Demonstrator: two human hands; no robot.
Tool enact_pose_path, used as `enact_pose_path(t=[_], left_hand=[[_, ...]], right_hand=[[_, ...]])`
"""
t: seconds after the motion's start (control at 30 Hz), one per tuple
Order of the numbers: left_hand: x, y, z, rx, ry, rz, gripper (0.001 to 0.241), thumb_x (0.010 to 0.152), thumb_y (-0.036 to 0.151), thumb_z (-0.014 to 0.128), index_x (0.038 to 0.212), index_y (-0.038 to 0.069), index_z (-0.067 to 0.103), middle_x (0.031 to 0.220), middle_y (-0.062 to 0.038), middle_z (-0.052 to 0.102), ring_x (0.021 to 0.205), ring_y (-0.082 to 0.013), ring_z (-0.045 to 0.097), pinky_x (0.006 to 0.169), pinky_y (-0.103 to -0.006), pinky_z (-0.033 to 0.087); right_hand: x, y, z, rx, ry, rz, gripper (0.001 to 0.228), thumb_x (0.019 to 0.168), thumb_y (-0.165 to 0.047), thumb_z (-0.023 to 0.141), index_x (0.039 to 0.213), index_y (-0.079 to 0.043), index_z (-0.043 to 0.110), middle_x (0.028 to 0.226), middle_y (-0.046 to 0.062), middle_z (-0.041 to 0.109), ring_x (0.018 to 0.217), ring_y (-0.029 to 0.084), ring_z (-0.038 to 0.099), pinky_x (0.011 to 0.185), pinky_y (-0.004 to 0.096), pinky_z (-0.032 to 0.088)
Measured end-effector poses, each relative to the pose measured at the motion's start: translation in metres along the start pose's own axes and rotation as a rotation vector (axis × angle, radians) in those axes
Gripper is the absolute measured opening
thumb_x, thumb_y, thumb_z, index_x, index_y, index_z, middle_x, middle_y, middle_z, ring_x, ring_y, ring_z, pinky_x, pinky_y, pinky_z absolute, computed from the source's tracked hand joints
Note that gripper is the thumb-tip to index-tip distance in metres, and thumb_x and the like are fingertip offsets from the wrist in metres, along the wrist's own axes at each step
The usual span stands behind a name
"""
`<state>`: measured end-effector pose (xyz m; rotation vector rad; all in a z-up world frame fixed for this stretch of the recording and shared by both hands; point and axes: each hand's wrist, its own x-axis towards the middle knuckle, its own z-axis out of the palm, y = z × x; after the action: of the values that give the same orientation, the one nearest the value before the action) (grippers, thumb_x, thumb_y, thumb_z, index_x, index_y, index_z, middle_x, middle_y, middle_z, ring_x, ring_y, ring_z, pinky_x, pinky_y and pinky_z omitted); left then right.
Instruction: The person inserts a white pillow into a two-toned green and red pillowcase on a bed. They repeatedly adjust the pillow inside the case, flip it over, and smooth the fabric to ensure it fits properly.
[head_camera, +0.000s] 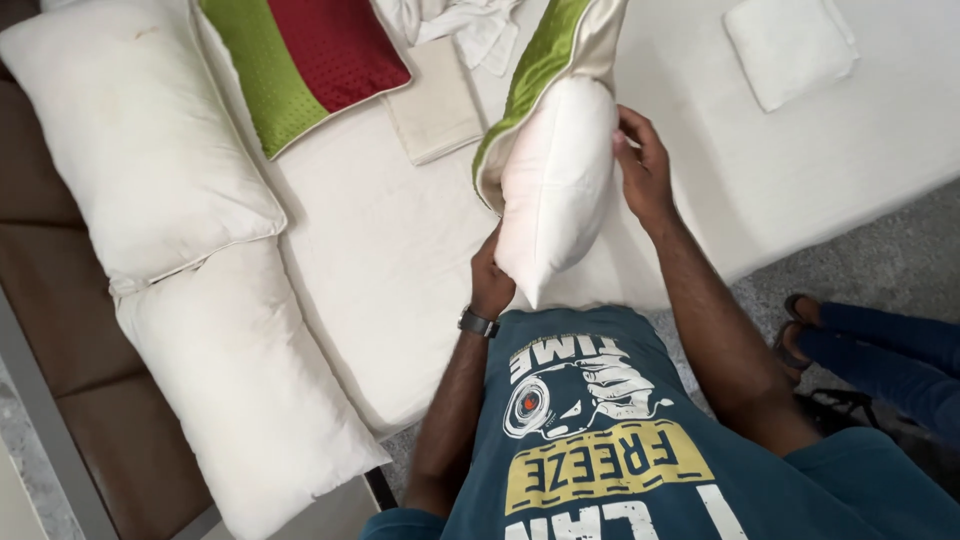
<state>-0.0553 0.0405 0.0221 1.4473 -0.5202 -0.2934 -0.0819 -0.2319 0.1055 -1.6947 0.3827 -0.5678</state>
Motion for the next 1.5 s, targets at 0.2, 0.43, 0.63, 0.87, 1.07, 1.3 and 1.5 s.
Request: enact_pose_path(t=[0.2, 0.43, 0.63, 0.87, 1.07, 1.3, 1.5], left_hand=[[0.000, 0.033, -0.008, 0.063, -0.445, -0.110, 0.091, 0.069, -0.026, 0.051, 0.151, 0.013, 0.054, 0.167, -0.018, 0.029, 0.153, -0.0432, 0.022, 0.121, -0.0598, 0.028], [0.072, 0.058, 0.015, 0.430, 0.317, 0.239, 0.009, 0.096, 0.013, 0.073, 0.103, 0.008, 0.074, 0.084, -0.012, 0.072, 0.076, -0.0320, 0.070, 0.074, -0.0383, 0.056], [0.150, 0.049, 0.024, 1.133, 0.272, 0.413, 0.053, 0.083, 0.018, 0.078, 0.133, 0.015, 0.061, 0.139, -0.011, 0.057, 0.129, -0.0368, 0.056, 0.098, -0.0485, 0.050], [0.167, -0.010, 0.026, 1.181, 0.040, 0.049, 0.017, 0.099, 0.031, 0.060, 0.106, 0.015, 0.061, 0.091, -0.008, 0.067, 0.087, -0.0340, 0.071, 0.077, -0.0470, 0.057], [0.139, 0.013, 0.019, 1.008, -0.050, -0.008, 0.037, 0.109, 0.049, 0.040, 0.106, 0.019, 0.061, 0.085, -0.014, 0.070, 0.084, -0.0411, 0.073, 0.074, -0.0538, 0.058], [0.102, 0.011, 0.007, 0.942, -0.126, 0.049, 0.032, 0.108, 0.044, 0.045, 0.106, 0.019, 0.065, 0.084, -0.015, 0.072, 0.085, -0.0404, 0.073, 0.072, -0.0547, 0.058], [0.070, 0.015, 0.013, 0.824, -0.087, 0.055, 0.032, 0.109, 0.048, 0.046, 0.106, 0.025, 0.067, 0.086, -0.009, 0.072, 0.088, -0.0342, 0.073, 0.077, -0.0491, 0.059]], right_hand=[[-0.018, 0.028, 0.022, -0.379, -0.170, 0.186, 0.096, 0.086, -0.046, 0.087, 0.162, -0.016, 0.035, 0.156, 0.020, 0.038, 0.146, 0.044, 0.038, 0.118, 0.057, 0.035], [-0.011, -0.018, 0.058, -0.794, -0.292, 0.216, 0.103, 0.079, -0.025, 0.082, 0.165, -0.036, 0.025, 0.153, 0.019, 0.034, 0.136, 0.048, 0.047, 0.102, 0.066, 0.048], [-0.022, -0.036, 0.083, -0.934, -0.392, 0.165, 0.092, 0.082, -0.022, 0.074, 0.163, -0.034, 0.033, 0.164, 0.021, 0.016, 0.135, 0.049, 0.045, 0.097, 0.066, 0.049], [-0.025, -0.001, 0.079, -1.072, -0.357, 0.043, 0.079, 0.082, -0.038, 0.062, 0.159, -0.034, 0.043, 0.170, 0.005, 0.025, 0.139, 0.044, 0.043, 0.100, 0.067, 0.044], [-0.026, 0.008, 0.086, -1.030, -0.333, -0.002, 0.070, 0.087, -0.040, 0.061, 0.155, -0.031, 0.048, 0.166, 0.006, 0.036, 0.148, 0.048, 0.032, 0.109, 0.073, 0.036], [-0.003, 0.070, 0.096, -1.084, -0.427, 0.135, 0.064, 0.094, -0.055, 0.054, 0.152, -0.025, 0.051, 0.160, 0.006, 0.044, 0.149, 0.041, 0.036, 0.114, 0.063, 0.037], [0.010, 0.160, 0.094, -0.982, -0.466, 0.250, 0.069, 0.096, -0.048, 0.049, 0.155, -0.013, 0.047, 0.161, 0.012, 0.042, 0.151, 0.039, 0.033, 0.121, 0.058, 0.031]])
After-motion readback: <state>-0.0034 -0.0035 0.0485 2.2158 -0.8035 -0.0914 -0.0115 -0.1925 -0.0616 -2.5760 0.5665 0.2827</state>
